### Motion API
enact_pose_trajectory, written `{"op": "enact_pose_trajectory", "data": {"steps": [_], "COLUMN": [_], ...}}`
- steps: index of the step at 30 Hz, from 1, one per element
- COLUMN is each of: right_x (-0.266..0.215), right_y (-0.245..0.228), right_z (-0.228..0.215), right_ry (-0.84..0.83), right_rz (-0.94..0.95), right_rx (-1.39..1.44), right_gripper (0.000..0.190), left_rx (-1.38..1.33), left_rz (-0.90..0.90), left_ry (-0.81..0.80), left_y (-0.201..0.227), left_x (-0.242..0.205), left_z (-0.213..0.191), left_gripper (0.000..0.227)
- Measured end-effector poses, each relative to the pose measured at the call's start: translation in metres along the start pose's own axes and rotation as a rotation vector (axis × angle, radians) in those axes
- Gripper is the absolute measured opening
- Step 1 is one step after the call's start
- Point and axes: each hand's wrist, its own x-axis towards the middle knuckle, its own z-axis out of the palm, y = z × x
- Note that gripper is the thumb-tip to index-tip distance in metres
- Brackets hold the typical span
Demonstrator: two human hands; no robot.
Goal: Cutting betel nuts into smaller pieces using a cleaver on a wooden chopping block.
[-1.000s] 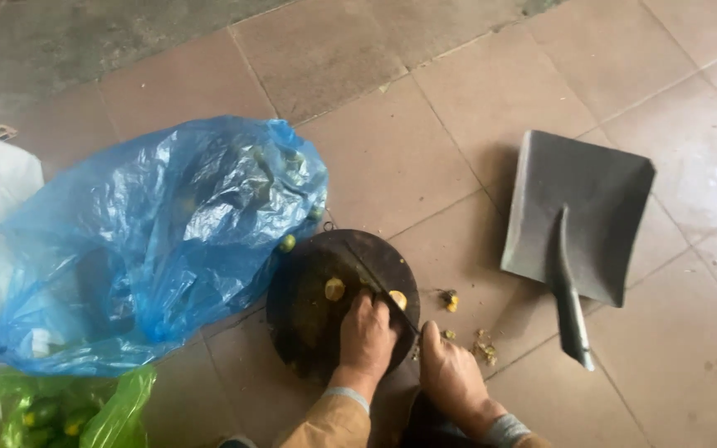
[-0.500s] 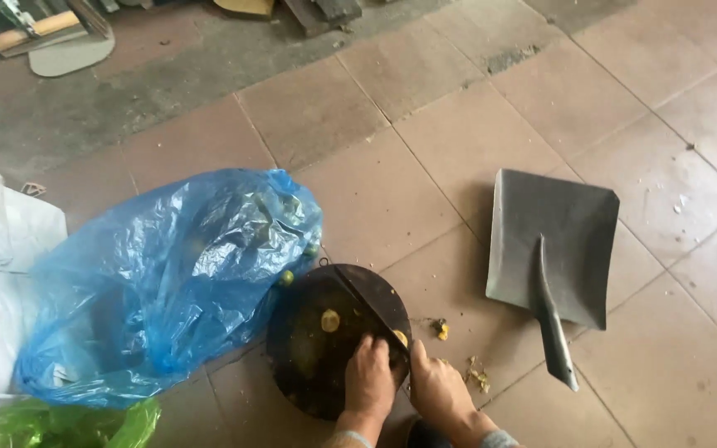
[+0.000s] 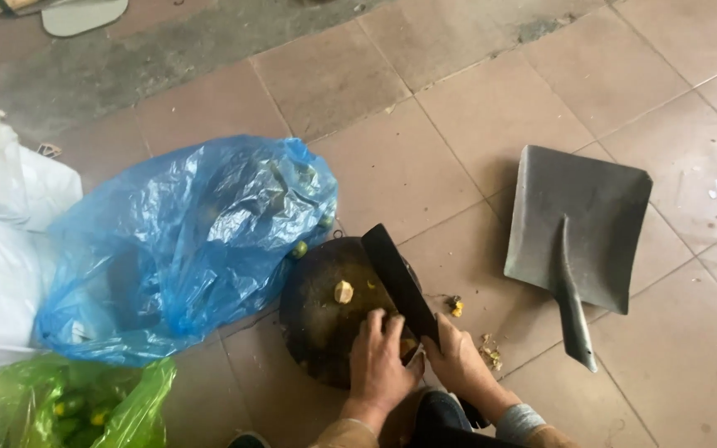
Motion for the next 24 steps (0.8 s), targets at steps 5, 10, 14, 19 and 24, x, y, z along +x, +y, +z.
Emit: {"op": "enact_pose_trajectory", "data": {"steps": [5,10,14,19,24], "right_x": [0.001,-0.001,-0.008,-0.039,-0.033], "right_y": [0.007,-0.006,-0.017,-0.071,0.031], "right_z": [0.002,-0.004,-0.018,-0.046,-0.005], "right_ry": [-0.040,-0.051,-0.005,0.111,0.156], "right_rz": [0.024,0.114,0.150,0.361,0.436], "right_rx": [-0.108,-0.110,-0.037,0.139,0.140], "right_gripper": [0.025,0.022,0.038,0.015,0.014], "left_rx": [0.036,-0.062,-0.139,-0.062,-0.002], "left_rz": [0.020,-0.183,-0.340,-0.331,-0.344], "left_ry": [-0.056,0.076,0.356,0.223,-0.031], "left_y": [-0.021,-0.042,-0.043,-0.065,-0.054], "left_x": [0.006,0.013,0.024,0.057,0.047], "left_z": [0.022,0.006,-0.041,-0.041,0.000], "left_gripper": [0.032,0.025,0.023,0.043,0.059]}}
